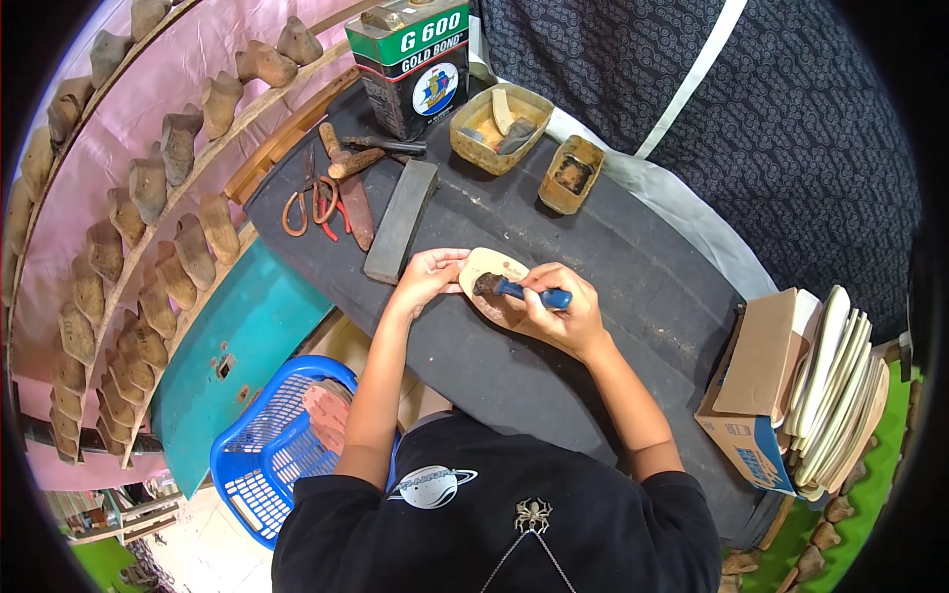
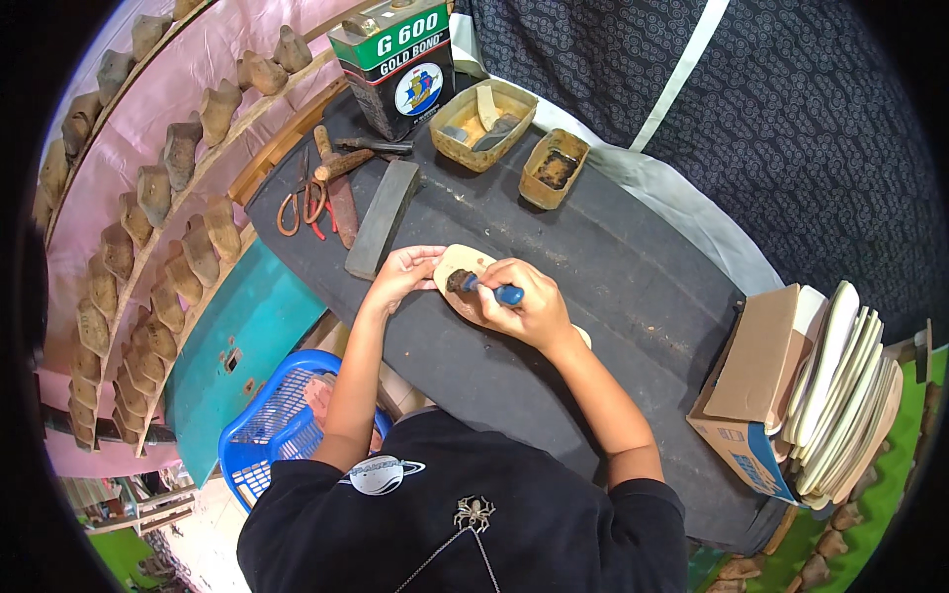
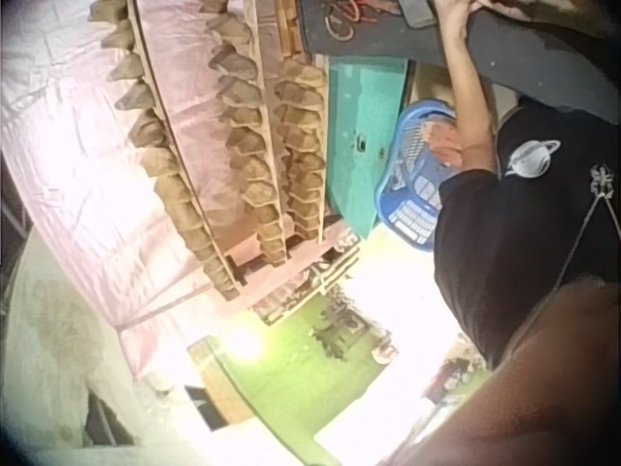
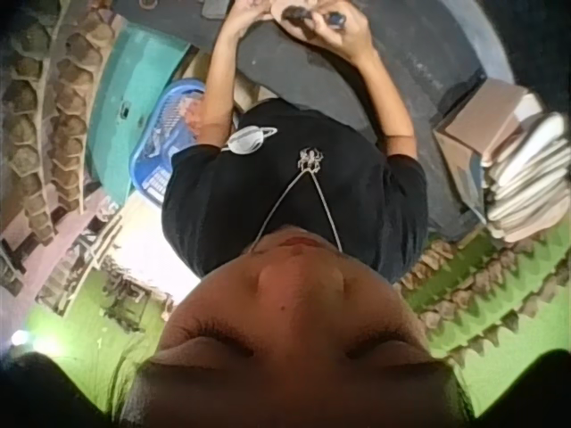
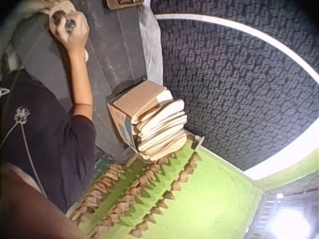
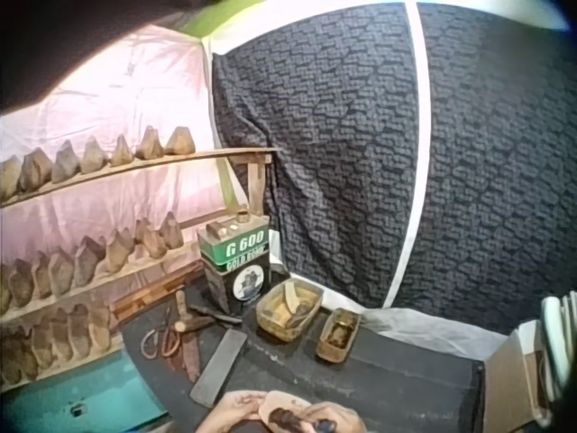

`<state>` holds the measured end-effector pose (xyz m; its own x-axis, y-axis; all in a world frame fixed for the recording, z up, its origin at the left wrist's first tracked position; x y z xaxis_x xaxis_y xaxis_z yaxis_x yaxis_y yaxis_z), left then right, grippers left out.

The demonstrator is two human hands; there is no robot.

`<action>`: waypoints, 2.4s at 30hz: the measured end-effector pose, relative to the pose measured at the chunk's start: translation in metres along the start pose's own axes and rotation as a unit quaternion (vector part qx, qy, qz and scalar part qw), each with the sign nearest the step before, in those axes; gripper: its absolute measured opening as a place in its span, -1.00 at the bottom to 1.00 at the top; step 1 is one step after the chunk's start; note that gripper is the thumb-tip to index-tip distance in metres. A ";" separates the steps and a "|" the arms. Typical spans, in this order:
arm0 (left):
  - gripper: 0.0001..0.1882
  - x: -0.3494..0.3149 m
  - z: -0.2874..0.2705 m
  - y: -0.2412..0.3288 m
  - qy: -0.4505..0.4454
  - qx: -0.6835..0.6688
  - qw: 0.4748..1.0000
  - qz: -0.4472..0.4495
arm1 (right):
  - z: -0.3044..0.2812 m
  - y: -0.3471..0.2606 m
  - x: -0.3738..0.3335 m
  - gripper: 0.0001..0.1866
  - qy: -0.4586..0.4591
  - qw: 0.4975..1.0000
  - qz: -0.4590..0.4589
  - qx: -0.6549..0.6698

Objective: Apply adhesive to the surface of shoe insoles using a brush.

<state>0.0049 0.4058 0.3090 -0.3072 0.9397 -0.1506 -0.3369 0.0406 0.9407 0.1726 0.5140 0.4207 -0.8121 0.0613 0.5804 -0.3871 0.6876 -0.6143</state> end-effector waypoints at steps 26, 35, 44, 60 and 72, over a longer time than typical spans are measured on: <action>-0.69 0.000 -0.002 -0.002 -0.003 0.032 0.999 0.006 | -0.027 0.019 -0.020 -0.86 0.024 0.995 0.083 0.046; -0.70 -0.001 0.004 0.002 -0.008 0.033 0.999 0.001 | -0.003 0.026 -0.002 -0.80 0.056 0.994 0.068 0.069; -0.68 -0.004 0.005 0.007 0.009 0.035 0.999 0.000 | -0.032 0.016 -0.034 -0.82 0.038 0.991 0.125 0.020; -0.65 0.003 0.002 -0.003 -0.005 0.073 0.997 -0.013 | -0.022 0.046 -0.013 -0.85 0.032 0.980 0.145 0.131; -0.63 0.001 0.002 -0.002 -0.014 0.071 0.997 -0.015 | -0.052 0.054 -0.023 -0.83 0.080 0.979 0.156 0.106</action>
<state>0.0065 0.4076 0.3077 -0.2729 0.9463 -0.1735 -0.2164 0.1154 0.9695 0.1934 0.5871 0.4017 -0.8329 0.3684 0.4129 -0.2267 0.4534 -0.8620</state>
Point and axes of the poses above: each hand's wrist, its own x-axis towards the middle knuckle, its own z-axis out of the palm, y = z × x, the point moved 3 cm from there along x, towards the middle knuckle, and after that the axes turned 13 degrees about -y, right-handed, at the moved point
